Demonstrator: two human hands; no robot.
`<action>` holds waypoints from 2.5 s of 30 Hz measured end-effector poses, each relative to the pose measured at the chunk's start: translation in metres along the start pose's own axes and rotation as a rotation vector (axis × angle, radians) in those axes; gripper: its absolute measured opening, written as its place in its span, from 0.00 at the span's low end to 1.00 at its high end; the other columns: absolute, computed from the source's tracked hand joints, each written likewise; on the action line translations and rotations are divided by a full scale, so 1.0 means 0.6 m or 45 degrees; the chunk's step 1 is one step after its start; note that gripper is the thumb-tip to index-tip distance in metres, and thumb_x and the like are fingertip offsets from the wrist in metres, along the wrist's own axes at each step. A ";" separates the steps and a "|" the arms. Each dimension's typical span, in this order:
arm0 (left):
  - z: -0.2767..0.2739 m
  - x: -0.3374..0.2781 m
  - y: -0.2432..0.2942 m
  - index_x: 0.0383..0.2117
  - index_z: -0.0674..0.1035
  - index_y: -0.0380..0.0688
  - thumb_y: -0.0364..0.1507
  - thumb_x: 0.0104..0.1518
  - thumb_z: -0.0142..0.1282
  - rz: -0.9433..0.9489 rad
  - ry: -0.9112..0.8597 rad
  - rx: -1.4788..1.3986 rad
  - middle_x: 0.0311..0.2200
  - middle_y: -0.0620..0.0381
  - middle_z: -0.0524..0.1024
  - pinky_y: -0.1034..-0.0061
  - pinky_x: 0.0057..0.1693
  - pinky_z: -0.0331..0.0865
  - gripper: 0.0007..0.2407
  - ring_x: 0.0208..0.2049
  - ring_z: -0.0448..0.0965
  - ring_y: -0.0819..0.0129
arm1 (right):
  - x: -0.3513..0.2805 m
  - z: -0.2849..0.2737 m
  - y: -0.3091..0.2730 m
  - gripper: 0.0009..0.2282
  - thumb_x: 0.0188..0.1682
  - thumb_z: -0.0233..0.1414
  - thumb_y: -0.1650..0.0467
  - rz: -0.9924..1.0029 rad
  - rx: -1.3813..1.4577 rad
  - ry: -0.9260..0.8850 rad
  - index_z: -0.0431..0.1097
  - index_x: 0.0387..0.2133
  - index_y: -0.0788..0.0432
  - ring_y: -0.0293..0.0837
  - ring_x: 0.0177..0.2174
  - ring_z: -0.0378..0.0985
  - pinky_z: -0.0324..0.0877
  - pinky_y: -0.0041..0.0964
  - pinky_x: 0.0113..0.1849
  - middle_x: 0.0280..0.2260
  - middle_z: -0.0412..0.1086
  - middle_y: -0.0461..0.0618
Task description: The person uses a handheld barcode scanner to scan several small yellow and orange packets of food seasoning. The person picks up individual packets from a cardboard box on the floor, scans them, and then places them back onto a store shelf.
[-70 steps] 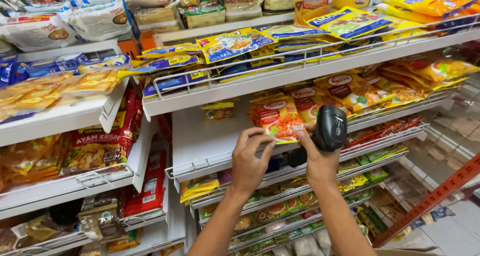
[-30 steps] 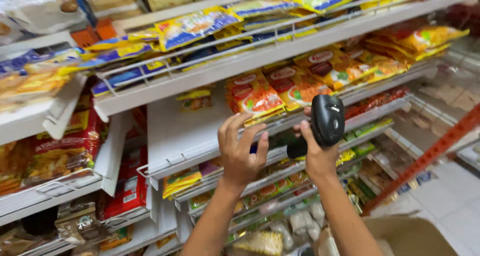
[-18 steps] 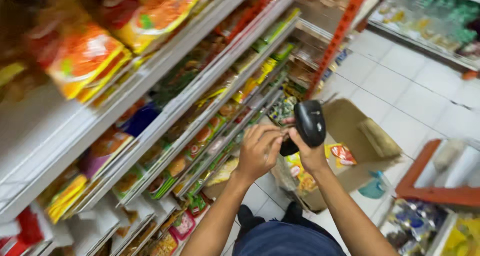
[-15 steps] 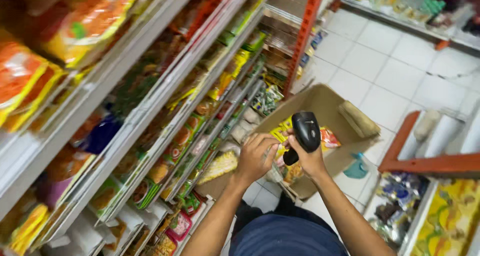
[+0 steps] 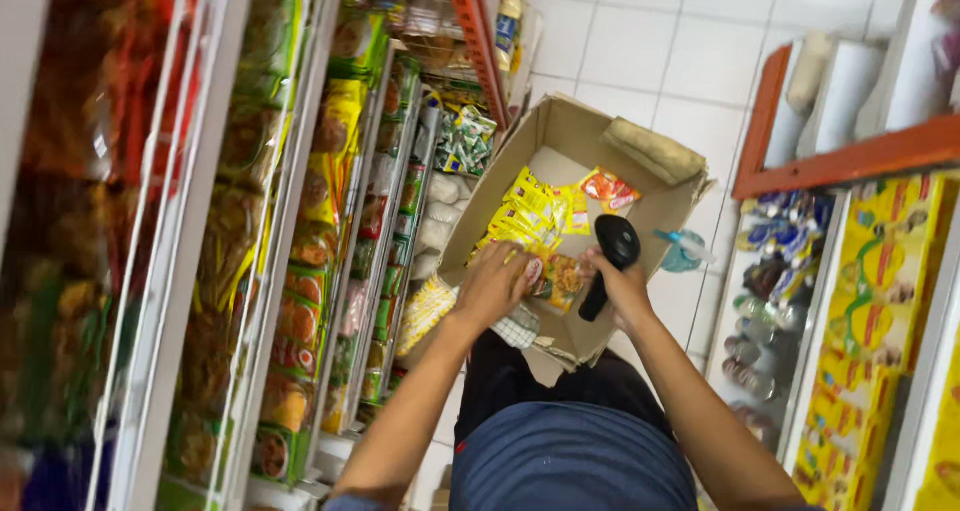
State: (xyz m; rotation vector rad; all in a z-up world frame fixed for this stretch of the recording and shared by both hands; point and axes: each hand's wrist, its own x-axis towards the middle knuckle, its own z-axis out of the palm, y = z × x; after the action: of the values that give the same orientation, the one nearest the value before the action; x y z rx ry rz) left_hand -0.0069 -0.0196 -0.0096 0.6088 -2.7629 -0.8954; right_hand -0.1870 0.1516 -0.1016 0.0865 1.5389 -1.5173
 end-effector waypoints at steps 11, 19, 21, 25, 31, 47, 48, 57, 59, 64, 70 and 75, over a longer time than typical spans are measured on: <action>0.021 0.168 -0.117 0.52 0.79 0.47 0.29 0.55 0.54 0.497 -0.484 0.423 0.58 0.47 0.71 0.33 0.70 0.36 0.17 0.66 0.61 0.51 | 0.206 0.039 0.189 0.09 0.45 0.63 0.67 0.053 -0.597 0.307 0.77 0.30 0.62 0.47 0.23 0.74 0.68 0.45 0.28 0.22 0.70 0.53; 0.127 0.242 -0.143 0.62 0.69 0.45 0.31 0.56 0.55 0.398 -0.675 0.267 0.67 0.42 0.59 0.45 0.70 0.43 0.24 0.69 0.55 0.45 | 0.352 -0.015 0.171 0.21 0.41 0.64 0.70 -0.165 -1.433 0.296 0.68 0.48 0.53 0.61 0.49 0.72 0.71 0.54 0.48 0.55 0.58 0.59; 0.150 0.235 -0.154 0.65 0.65 0.44 0.33 0.57 0.56 0.215 -0.787 0.215 0.68 0.42 0.57 0.46 0.71 0.44 0.27 0.69 0.52 0.42 | 0.369 -0.017 0.148 0.26 0.41 0.61 0.73 -0.018 -1.493 0.289 0.62 0.55 0.53 0.62 0.52 0.71 0.70 0.56 0.49 0.64 0.49 0.58; 0.183 0.201 -0.180 0.68 0.61 0.47 0.33 0.56 0.58 -0.017 -0.947 0.117 0.69 0.42 0.53 0.47 0.68 0.49 0.31 0.70 0.50 0.43 | 0.389 -0.017 0.128 0.36 0.37 0.63 0.74 0.002 -1.521 0.308 0.54 0.61 0.46 0.60 0.58 0.63 0.69 0.55 0.51 0.62 0.49 0.52; 0.224 0.141 -0.234 0.67 0.62 0.49 0.33 0.54 0.61 -0.192 -0.879 -0.019 0.69 0.42 0.54 0.54 0.68 0.53 0.31 0.68 0.52 0.43 | 0.435 -0.031 0.172 0.35 0.41 0.59 0.73 0.189 -1.542 0.250 0.51 0.63 0.54 0.59 0.57 0.65 0.69 0.55 0.51 0.64 0.48 0.55; 0.106 0.173 -0.159 0.63 0.66 0.36 0.51 0.61 0.40 -1.469 -0.473 -2.520 0.53 0.41 0.76 0.62 0.55 0.74 0.32 0.51 0.78 0.52 | -0.031 0.117 -0.065 0.31 0.36 0.65 0.73 -0.653 -0.929 -0.359 0.65 0.55 0.63 0.55 0.61 0.61 0.58 0.45 0.58 0.61 0.57 0.57; 0.085 0.168 -0.148 0.63 0.65 0.33 0.50 0.62 0.40 -1.431 -0.461 -2.699 0.54 0.39 0.75 0.61 0.55 0.75 0.32 0.52 0.77 0.49 | -0.053 0.115 -0.075 0.31 0.36 0.66 0.73 -0.697 -1.019 -0.421 0.64 0.57 0.63 0.55 0.61 0.60 0.58 0.46 0.58 0.61 0.57 0.57; -0.027 0.091 -0.075 0.73 0.52 0.58 0.11 0.51 0.51 -0.724 -0.361 -2.105 0.59 0.42 0.72 0.75 0.46 0.70 0.40 0.49 0.76 0.63 | -0.107 0.068 -0.018 0.16 0.50 0.58 0.72 -0.337 0.444 -0.036 0.67 0.49 0.66 0.50 0.48 0.79 0.72 0.46 0.51 0.52 0.74 0.56; -0.018 0.064 -0.053 0.71 0.59 0.42 0.11 0.55 0.51 -0.721 -0.354 -1.921 0.60 0.41 0.73 0.77 0.39 0.61 0.33 0.37 0.70 0.64 | -0.099 0.063 -0.011 0.16 0.48 0.59 0.73 -0.297 0.442 -0.022 0.69 0.49 0.65 0.46 0.47 0.79 0.73 0.42 0.50 0.50 0.74 0.55; 0.012 0.018 0.023 0.63 0.64 0.38 0.17 0.57 0.54 -0.734 -0.065 -2.138 0.54 0.45 0.75 0.75 0.53 0.79 0.25 0.49 0.83 0.68 | -0.104 0.062 -0.047 0.18 0.42 0.65 0.77 -0.267 -0.001 0.031 0.70 0.46 0.65 0.42 0.40 0.76 0.74 0.38 0.42 0.42 0.72 0.53; 0.023 0.000 0.090 0.55 0.71 0.36 0.22 0.59 0.59 -0.624 0.237 -1.811 0.45 0.45 0.82 0.71 0.48 0.80 0.18 0.41 0.85 0.66 | -0.119 0.031 -0.078 0.17 0.41 0.64 0.76 -0.292 -0.033 -0.125 0.70 0.44 0.64 0.41 0.37 0.78 0.75 0.36 0.40 0.38 0.74 0.50; 0.023 -0.016 0.115 0.49 0.76 0.34 0.23 0.60 0.58 -0.662 0.304 -1.745 0.43 0.46 0.83 0.71 0.47 0.80 0.12 0.40 0.85 0.65 | -0.117 0.010 -0.070 0.21 0.39 0.65 0.77 -0.336 -0.049 -0.257 0.69 0.46 0.63 0.38 0.39 0.77 0.75 0.34 0.42 0.39 0.73 0.48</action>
State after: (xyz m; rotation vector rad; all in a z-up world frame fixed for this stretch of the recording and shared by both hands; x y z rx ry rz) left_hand -0.0251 0.0426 0.0198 0.9635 -1.2109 -2.2070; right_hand -0.1709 0.1745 -0.0247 -0.2947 1.4574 -1.6446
